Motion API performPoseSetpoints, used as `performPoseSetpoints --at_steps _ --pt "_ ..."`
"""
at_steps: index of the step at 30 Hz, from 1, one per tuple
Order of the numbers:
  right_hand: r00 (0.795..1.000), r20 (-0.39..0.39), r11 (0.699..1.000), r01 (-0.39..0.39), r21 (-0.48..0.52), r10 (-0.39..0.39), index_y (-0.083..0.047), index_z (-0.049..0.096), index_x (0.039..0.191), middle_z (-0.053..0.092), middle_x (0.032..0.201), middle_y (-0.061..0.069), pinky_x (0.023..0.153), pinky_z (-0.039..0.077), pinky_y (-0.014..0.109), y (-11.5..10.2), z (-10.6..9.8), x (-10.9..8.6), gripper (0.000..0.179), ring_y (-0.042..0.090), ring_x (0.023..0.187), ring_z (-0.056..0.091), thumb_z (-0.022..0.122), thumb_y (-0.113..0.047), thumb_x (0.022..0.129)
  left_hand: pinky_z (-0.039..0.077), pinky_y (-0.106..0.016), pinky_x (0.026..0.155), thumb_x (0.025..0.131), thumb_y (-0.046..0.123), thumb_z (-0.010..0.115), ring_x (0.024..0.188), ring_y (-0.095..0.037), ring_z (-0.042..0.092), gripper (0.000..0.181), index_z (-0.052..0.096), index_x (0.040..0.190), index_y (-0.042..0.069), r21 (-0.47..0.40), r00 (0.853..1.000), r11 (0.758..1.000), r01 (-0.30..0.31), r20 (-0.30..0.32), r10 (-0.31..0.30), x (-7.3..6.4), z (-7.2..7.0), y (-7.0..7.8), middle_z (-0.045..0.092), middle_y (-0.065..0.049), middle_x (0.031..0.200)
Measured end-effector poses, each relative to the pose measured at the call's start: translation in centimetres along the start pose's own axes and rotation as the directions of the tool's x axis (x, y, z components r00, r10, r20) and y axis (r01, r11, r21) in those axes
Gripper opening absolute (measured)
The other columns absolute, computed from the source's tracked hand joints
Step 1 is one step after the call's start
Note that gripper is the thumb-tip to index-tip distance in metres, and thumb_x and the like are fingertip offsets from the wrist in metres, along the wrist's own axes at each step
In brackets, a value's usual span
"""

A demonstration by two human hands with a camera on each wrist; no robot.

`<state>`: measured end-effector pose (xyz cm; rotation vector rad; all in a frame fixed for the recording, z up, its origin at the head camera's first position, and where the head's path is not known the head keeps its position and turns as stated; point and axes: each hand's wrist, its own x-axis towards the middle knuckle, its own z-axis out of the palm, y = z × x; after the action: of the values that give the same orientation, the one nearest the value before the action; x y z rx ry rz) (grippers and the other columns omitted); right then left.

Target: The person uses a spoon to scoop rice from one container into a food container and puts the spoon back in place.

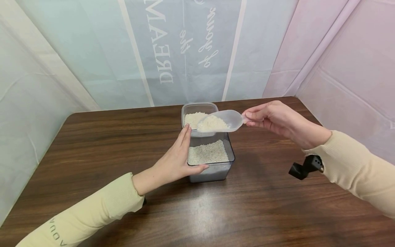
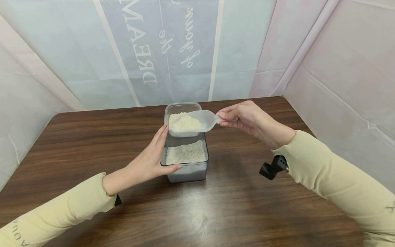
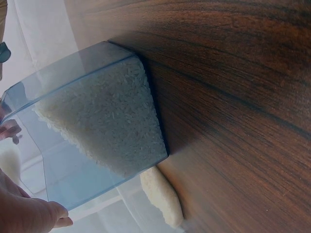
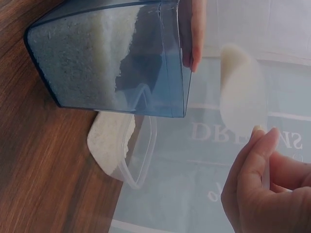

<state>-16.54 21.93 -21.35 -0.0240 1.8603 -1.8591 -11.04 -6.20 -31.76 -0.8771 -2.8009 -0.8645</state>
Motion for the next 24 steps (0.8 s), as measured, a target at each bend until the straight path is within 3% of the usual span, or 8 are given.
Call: performPoseSetpoints --at_steps 6,17,24 --pt "0.998 -0.053 1.0 0.016 0.0 -0.016 -0.001 0.07 0.081 0.067 0.081 0.012 0.07 0.052 0.022 0.0 0.1 0.3 0.014 0.015 0.074 0.066 0.058 0.005 0.084 0.026 -0.035 0.106 0.073 0.054 0.067 0.137 -0.023 0.012 0.109 0.01 0.142 -0.009 0.006 1.0 1.0 -0.01 -0.005 0.01 0.0 0.0 -0.1 0.005 -0.019 0.15" --pt "0.999 -0.05 0.997 0.021 0.076 -0.017 -0.001 0.068 0.081 0.067 0.08 0.01 0.069 0.052 0.021 0.3 -0.1 1.4 0.012 0.015 0.073 0.066 0.058 0.006 0.084 0.026 -0.035 0.106 0.073 0.054 0.066 0.137 -0.023 0.012 0.109 0.01 0.142 -0.008 0.004 1.0 1.0 -0.009 -0.005 0.009 0.0 0.0 -0.1 0.005 -0.019 0.15" --pt "0.997 -0.073 0.998 0.026 0.061 -0.022 -0.002 0.068 0.081 0.066 0.081 0.008 0.068 0.052 0.019 0.7 -0.3 2.1 0.015 0.013 0.072 0.065 0.056 0.005 0.086 0.027 -0.035 0.106 0.073 0.055 0.066 0.137 -0.023 0.012 0.109 0.009 0.143 -0.007 0.011 1.0 1.0 -0.006 -0.004 0.006 0.0 0.1 -0.2 0.004 -0.019 0.15"
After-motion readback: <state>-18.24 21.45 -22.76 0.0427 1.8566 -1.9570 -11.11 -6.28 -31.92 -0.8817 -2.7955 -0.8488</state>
